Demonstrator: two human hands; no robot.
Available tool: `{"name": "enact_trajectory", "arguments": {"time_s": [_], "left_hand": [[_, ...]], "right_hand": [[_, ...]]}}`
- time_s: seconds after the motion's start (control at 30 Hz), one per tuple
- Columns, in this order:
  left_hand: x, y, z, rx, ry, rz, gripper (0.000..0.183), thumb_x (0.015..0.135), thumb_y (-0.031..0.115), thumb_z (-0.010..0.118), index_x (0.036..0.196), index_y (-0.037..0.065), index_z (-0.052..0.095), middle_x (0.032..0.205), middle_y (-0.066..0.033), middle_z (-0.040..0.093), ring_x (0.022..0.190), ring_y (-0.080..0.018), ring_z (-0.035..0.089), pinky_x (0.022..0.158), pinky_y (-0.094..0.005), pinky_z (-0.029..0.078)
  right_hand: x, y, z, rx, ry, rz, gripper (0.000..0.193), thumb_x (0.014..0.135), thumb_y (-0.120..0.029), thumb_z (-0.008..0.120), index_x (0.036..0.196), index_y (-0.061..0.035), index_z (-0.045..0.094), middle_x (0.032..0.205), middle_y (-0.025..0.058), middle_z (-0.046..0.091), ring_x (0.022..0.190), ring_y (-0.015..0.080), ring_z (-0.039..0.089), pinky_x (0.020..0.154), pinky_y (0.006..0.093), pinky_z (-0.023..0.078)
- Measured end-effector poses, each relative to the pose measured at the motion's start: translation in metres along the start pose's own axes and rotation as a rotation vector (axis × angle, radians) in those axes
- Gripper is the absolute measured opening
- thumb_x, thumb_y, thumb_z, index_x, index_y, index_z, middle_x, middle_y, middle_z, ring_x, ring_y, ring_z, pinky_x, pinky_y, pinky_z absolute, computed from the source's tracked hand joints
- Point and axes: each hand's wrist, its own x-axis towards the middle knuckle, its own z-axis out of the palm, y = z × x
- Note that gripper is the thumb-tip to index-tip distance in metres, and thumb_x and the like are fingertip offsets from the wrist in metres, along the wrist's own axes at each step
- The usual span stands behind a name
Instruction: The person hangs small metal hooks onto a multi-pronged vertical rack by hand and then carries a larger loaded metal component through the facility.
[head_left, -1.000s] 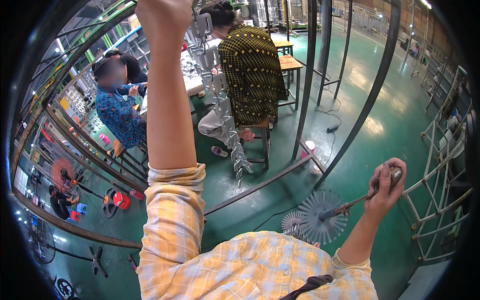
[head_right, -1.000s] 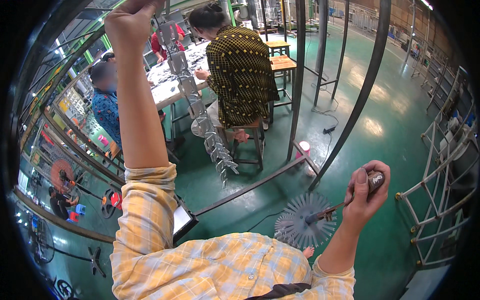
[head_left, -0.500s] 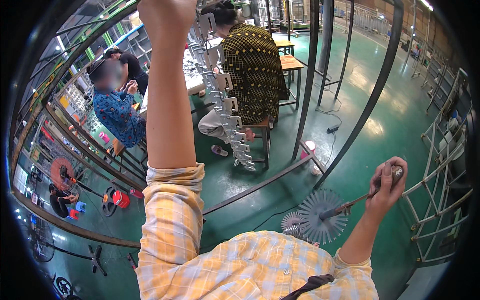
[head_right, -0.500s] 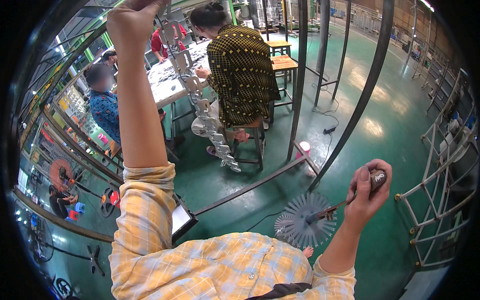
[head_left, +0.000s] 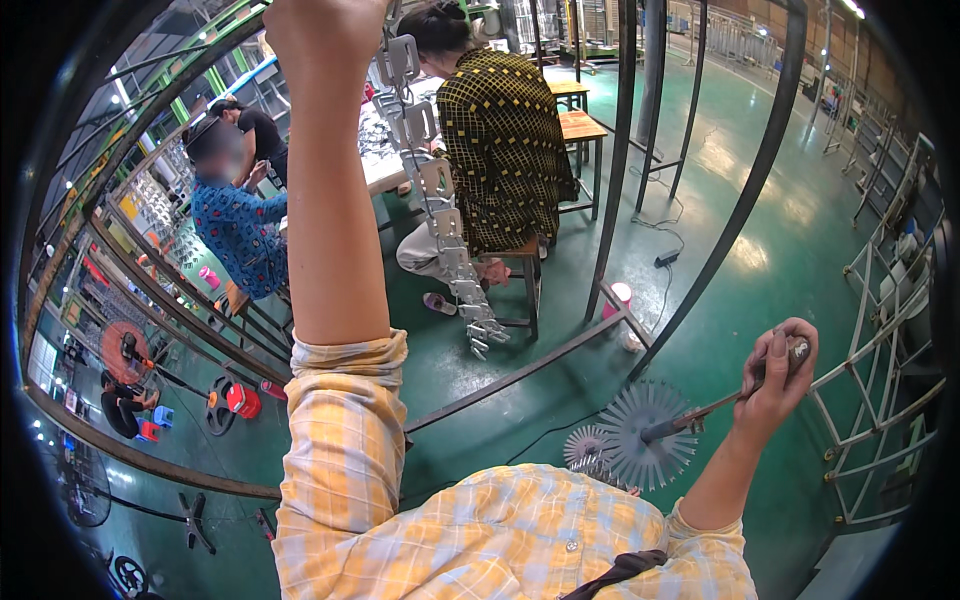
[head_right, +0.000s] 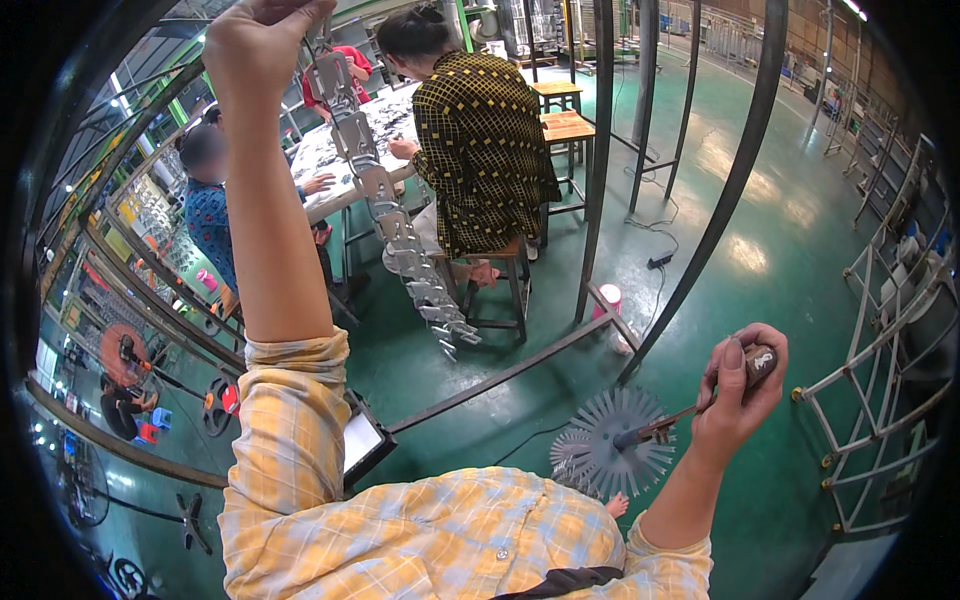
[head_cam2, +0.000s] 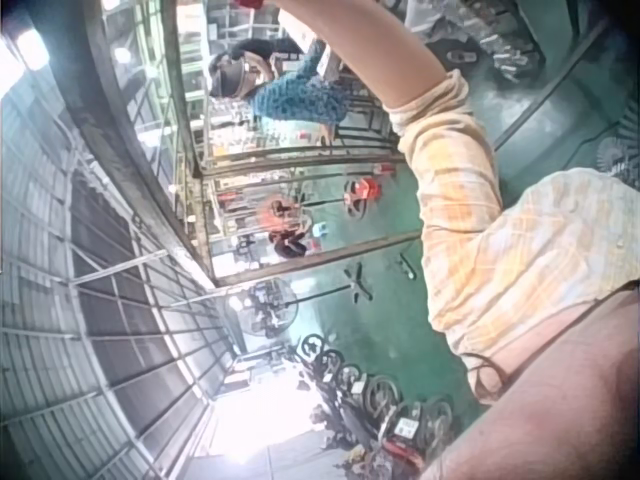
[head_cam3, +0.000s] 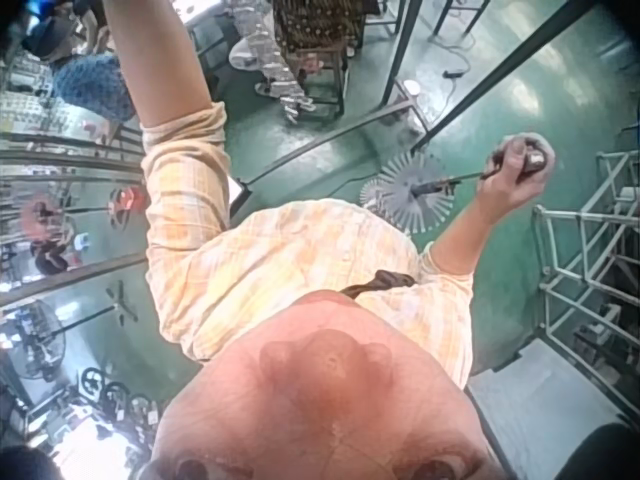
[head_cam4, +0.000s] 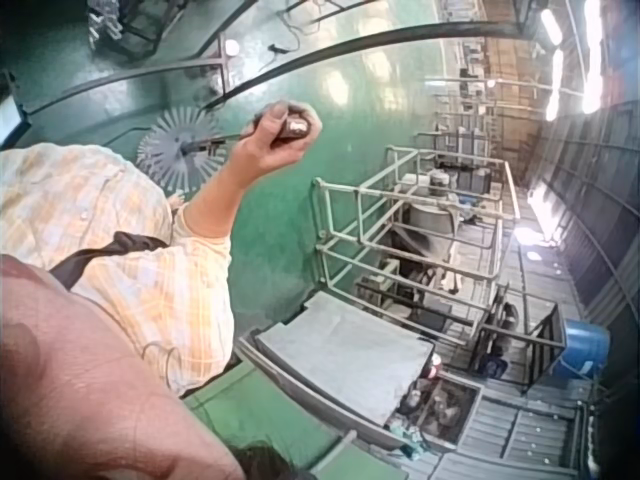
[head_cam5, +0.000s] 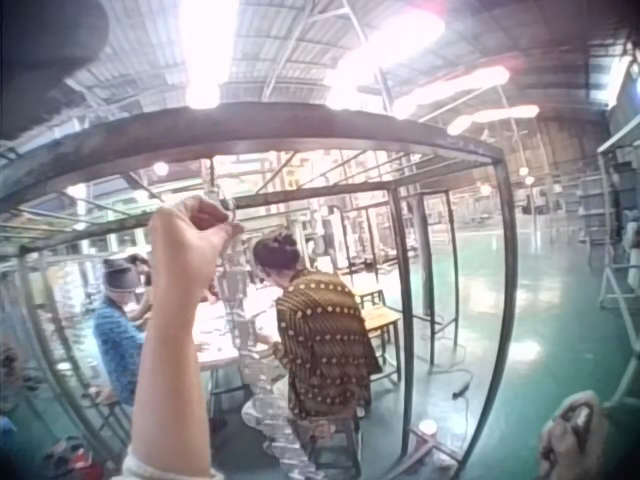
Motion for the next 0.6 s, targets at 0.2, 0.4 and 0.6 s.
{"name": "enact_trajectory", "arguments": {"time_s": [0.2, 0.4, 0.6], "left_hand": [[0.001, 0.018, -0.007, 0.04, -0.005, -0.035, 0.022, 0.066, 0.006, 0.07, 0.086, 0.008, 0.062, 0.067, -0.0069, 0.061, 0.055, -0.0113, 0.054, 0.049, -0.0255, 0.043], [0.0, 0.02, -0.007, 0.039, -0.095, -0.123, 0.033, 0.069, 0.007, 0.068, 0.1, 0.015, 0.062, 0.063, -0.0031, 0.057, 0.049, -0.0106, 0.05, 0.04, -0.0279, 0.044], [0.002, 0.013, -0.009, -0.01, -0.115, -0.136, 0.038, 0.067, 0.006, 0.069, 0.103, 0.01, 0.059, 0.064, -0.0038, 0.059, 0.048, -0.0112, 0.051, 0.033, -0.0286, 0.044]], "right_hand": [[0.0, 0.0, 0.0, 0.023, -0.017, 0.004, 0.013, 0.08, -0.011, 0.053, 0.084, -0.0024, 0.044, 0.06, 0.0019, 0.041, 0.044, 0.0034, 0.034, 0.031, 0.0149, 0.02], [0.001, 0.001, 0.0, 0.022, -0.019, 0.004, 0.014, 0.08, -0.011, 0.053, 0.085, -0.0025, 0.044, 0.06, 0.0019, 0.042, 0.044, 0.0036, 0.035, 0.031, 0.0151, 0.021], [0.0, 0.0, 0.004, -0.002, 0.0, 0.02, 0.013, 0.08, -0.011, 0.053, 0.085, -0.0027, 0.044, 0.058, 0.0015, 0.041, 0.044, 0.0034, 0.034, 0.031, 0.0152, 0.02]]}}
